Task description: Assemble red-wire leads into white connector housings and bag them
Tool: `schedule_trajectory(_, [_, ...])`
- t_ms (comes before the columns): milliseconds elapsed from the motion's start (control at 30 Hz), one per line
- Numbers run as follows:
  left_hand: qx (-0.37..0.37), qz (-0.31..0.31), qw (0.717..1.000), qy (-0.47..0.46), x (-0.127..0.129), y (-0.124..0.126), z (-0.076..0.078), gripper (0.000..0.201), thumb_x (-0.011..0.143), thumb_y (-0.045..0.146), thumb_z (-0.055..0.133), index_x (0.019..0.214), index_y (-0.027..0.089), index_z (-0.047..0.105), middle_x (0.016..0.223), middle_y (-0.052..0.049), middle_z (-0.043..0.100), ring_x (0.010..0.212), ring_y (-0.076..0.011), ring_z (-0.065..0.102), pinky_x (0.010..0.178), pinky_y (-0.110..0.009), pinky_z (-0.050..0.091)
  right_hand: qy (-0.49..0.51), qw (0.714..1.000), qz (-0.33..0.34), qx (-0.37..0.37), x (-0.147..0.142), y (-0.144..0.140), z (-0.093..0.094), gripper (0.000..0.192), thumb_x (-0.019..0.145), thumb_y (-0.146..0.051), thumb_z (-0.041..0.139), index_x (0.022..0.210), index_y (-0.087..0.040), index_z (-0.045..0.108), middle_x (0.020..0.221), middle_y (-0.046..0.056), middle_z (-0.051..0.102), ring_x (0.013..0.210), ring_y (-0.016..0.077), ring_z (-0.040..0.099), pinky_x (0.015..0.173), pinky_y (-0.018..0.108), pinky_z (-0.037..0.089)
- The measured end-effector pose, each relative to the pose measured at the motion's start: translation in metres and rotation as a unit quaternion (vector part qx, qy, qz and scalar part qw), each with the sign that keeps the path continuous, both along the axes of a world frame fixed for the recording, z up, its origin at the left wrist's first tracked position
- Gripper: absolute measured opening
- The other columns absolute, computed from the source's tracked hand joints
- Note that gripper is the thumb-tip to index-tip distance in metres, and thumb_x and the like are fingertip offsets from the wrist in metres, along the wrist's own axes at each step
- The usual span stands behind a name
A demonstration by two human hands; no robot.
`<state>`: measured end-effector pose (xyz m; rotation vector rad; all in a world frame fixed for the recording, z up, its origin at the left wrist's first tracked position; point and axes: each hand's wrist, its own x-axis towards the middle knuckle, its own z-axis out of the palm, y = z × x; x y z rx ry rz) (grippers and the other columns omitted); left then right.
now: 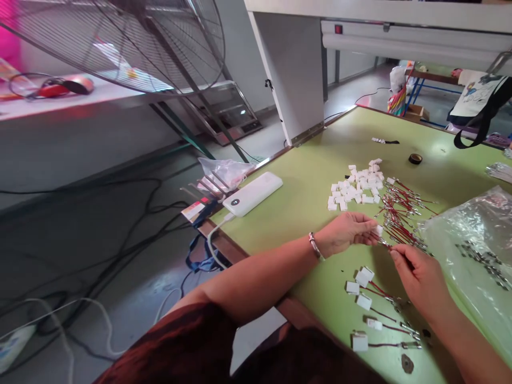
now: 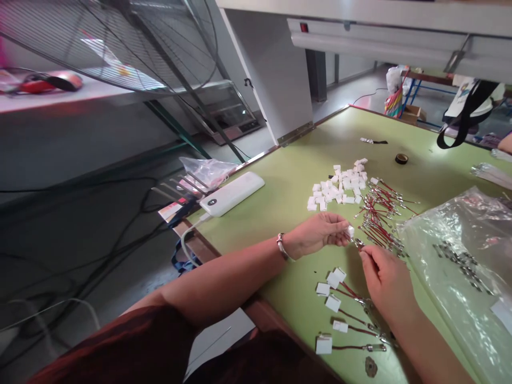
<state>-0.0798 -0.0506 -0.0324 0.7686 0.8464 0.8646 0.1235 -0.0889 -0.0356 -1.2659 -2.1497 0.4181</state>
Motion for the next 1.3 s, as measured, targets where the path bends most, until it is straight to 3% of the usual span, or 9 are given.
schedule_trajectory(400, [0.075, -0.055, 0.994, 0.066, -0.003, -0.002, -0.002, 0.031, 0.073, 0.040, 0.076, 0.074, 0.013, 0.061, 0.066, -0.001, 0.068, 0.052, -0.0061, 0.059, 0.053, -0.022, 0.044, 0.063, 0.978, -0.002, -0.197, -0.003, -0.001, 0.010, 0.030, 0.087, -0.042, 0.045, 0.070, -0.020, 0.057, 0.056, -0.003, 0.048, 0.053, 0.0125, 0.043, 0.049, 0.024, 0.037])
schedule_trajectory(600, [0.152, -0.059, 0.974, 0.158, 0.001, -0.002, -0.004, 0.024, 0.075, 0.033, 0.073, 0.073, 0.014, 0.058, 0.056, 0.001, 0.063, 0.051, -0.0094, 0.060, 0.053, -0.025, 0.048, 0.020, 0.978, -0.023, -0.205, -0.005, -0.002, 0.009, 0.029, 0.082, -0.039, 0.046, 0.061, -0.020, 0.052, 0.050, -0.004, 0.042, 0.049, 0.0112, 0.038, 0.047, 0.024, 0.031])
schedule_trajectory(700, [0.162, -0.068, 0.972, 0.157, 0.002, -0.003, -0.006, 0.020, 0.078, 0.031, 0.067, 0.074, 0.015, 0.055, 0.058, 0.001, 0.064, 0.051, -0.0095, 0.060, 0.052, -0.025, 0.048, 0.007, 0.979, -0.011, -0.204, -0.003, -0.001, 0.009, 0.028, 0.082, -0.038, 0.046, 0.062, -0.020, 0.052, 0.051, -0.004, 0.043, 0.050, 0.0110, 0.038, 0.047, 0.024, 0.030])
schedule_trajectory(933, [0.179, -0.139, 0.959, 0.172, 0.002, -0.006, -0.006, 0.022, 0.077, 0.034, 0.068, 0.074, 0.015, 0.057, 0.050, 0.003, 0.060, 0.042, -0.0072, 0.054, 0.046, -0.023, 0.044, -0.016, 0.956, 0.043, -0.289, 0.001, 0.002, 0.015, 0.025, 0.079, -0.034, 0.047, 0.058, -0.020, 0.044, 0.053, -0.004, 0.039, 0.052, 0.0105, 0.034, 0.049, 0.024, 0.029])
schedule_trajectory(1100, [0.135, -0.140, 0.974, 0.117, 0.005, -0.007, -0.009, 0.030, 0.074, 0.040, 0.072, 0.075, 0.015, 0.055, 0.057, 0.001, 0.064, 0.046, -0.0076, 0.057, 0.051, -0.025, 0.047, 0.044, 0.971, 0.032, -0.235, -0.004, 0.000, 0.013, 0.027, 0.083, -0.037, 0.045, 0.064, -0.020, 0.052, 0.054, -0.004, 0.043, 0.051, 0.0109, 0.038, 0.049, 0.023, 0.032])
schedule_trajectory(1200, [0.110, -0.099, 0.984, 0.101, 0.010, -0.011, -0.015, 0.033, 0.074, 0.042, 0.072, 0.075, 0.015, 0.053, 0.056, 0.001, 0.063, 0.049, -0.0088, 0.059, 0.052, -0.024, 0.047, 0.034, 0.985, 0.011, -0.169, -0.009, -0.003, 0.003, 0.027, 0.085, -0.036, 0.044, 0.067, -0.020, 0.053, 0.052, -0.004, 0.046, 0.050, 0.0108, 0.040, 0.049, 0.023, 0.032])
schedule_trajectory(1300, [0.102, -0.115, 0.980, 0.125, 0.013, -0.013, -0.016, 0.031, 0.077, 0.043, 0.067, 0.076, 0.015, 0.054, 0.055, 0.001, 0.061, 0.050, -0.0095, 0.059, 0.052, -0.024, 0.046, 0.007, 0.990, 0.015, -0.142, -0.010, -0.005, -0.006, 0.026, 0.088, -0.035, 0.042, 0.071, -0.020, 0.055, 0.055, -0.003, 0.052, 0.051, 0.0115, 0.044, 0.052, 0.024, 0.034])
